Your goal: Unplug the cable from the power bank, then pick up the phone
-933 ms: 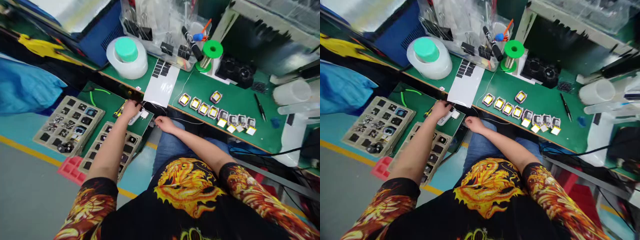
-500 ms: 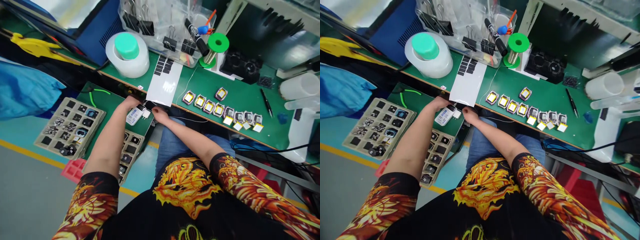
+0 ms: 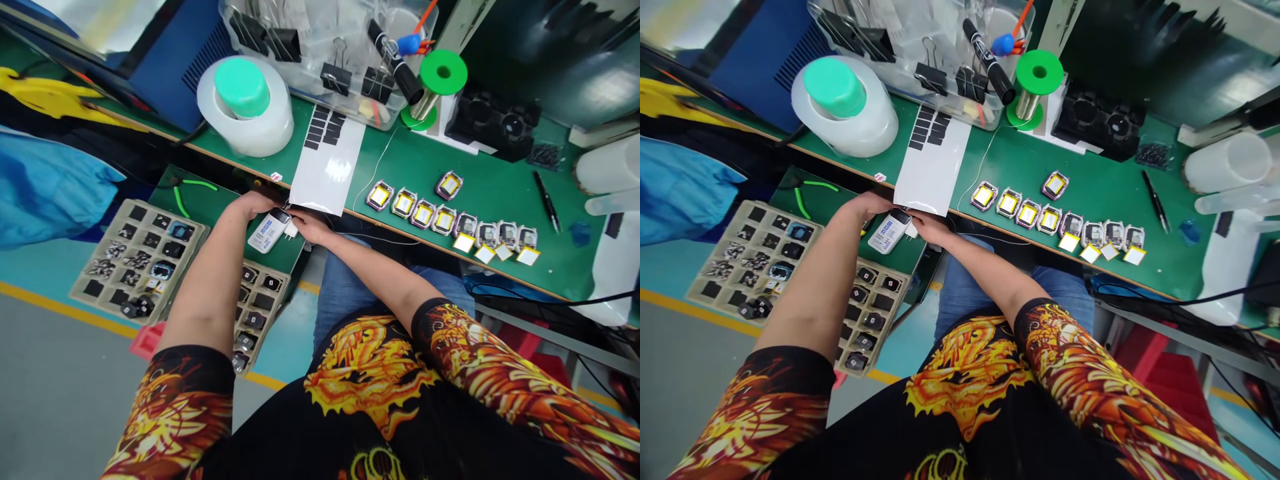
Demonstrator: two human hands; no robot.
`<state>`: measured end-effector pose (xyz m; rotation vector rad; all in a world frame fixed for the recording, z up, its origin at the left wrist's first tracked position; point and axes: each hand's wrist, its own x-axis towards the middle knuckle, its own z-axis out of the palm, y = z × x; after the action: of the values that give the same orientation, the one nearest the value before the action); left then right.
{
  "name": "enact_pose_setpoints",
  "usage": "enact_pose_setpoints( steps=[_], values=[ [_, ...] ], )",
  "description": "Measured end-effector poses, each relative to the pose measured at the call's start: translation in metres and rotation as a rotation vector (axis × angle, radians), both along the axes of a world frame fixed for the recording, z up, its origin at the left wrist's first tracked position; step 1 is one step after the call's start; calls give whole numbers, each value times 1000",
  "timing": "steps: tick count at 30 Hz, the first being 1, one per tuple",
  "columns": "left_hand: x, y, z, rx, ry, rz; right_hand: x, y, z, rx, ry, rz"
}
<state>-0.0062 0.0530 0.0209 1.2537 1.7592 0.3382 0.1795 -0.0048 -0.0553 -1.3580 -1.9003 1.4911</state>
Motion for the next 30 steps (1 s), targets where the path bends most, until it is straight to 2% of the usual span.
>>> enact_pose_setpoints(
  steps=[4,11,21,30],
  values=[
    [-2,-1,1,-5,35,-116,3,0,-7,-44,49,-10],
    [-6,7,-5,-41,27,-206,-5,4,-8,-121,35,-71],
    [-17,9,-31,10,-144,-100,-11,4,2,-73,52,-71],
    [-13,7,-32,-16,-164,-7,-12,4,7,-72,-9,-82]
  ],
)
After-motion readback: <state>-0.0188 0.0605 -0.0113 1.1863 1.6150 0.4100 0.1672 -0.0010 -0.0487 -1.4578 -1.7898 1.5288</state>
